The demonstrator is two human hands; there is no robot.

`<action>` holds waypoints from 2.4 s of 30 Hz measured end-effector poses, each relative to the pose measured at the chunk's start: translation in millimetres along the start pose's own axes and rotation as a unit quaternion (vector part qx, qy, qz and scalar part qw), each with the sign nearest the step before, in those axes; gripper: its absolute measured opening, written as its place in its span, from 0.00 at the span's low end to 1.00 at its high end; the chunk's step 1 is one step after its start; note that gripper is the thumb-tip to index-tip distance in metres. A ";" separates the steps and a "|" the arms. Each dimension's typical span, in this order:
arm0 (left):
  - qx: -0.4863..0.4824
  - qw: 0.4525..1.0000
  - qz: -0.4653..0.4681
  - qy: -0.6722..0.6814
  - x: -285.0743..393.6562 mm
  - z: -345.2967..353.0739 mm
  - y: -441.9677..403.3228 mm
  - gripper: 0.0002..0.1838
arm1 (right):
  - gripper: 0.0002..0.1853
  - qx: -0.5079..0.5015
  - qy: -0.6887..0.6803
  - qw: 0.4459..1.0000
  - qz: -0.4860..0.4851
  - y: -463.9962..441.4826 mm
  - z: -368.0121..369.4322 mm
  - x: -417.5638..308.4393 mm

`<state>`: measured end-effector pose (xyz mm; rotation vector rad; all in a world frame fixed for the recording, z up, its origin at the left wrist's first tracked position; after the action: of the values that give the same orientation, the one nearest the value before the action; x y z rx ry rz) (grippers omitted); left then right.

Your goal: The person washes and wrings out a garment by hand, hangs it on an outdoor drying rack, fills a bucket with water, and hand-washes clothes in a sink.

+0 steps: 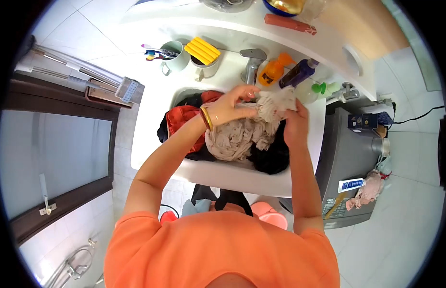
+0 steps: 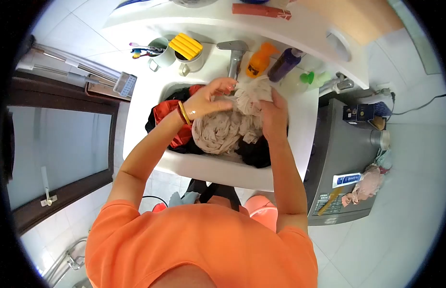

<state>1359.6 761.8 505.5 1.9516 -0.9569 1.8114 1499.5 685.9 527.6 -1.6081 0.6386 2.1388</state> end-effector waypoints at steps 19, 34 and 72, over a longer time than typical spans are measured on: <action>0.014 0.942 -0.094 -0.323 -111.5 8.1 43.9 0.16 | 0.23 -0.005 0.300 0.950 0.085 20.2 -71.0 42.9; -0.120 0.842 -0.114 -0.513 -126.2 15.0 128.4 0.16 | 0.19 0.013 0.410 0.912 0.007 -16.8 -24.8 135.9; -0.162 0.812 -0.121 -0.548 -112.6 20.3 139.0 0.14 | 0.18 -0.139 0.607 0.751 -0.219 23.3 -23.4 115.3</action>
<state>1286.9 676.9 364.5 2.6580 -1.0928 0.1938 1474.1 657.5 413.9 -2.8779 0.1710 0.6342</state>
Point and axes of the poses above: each hand's wrist, its own y-axis away from the middle knuckle, its own z-axis out of the palm, x = y × z, the point moved 8 cm from there along -y, towards the middle knuckle, and after that the axes turned 10 degrees about x, right-handed, at the moved point
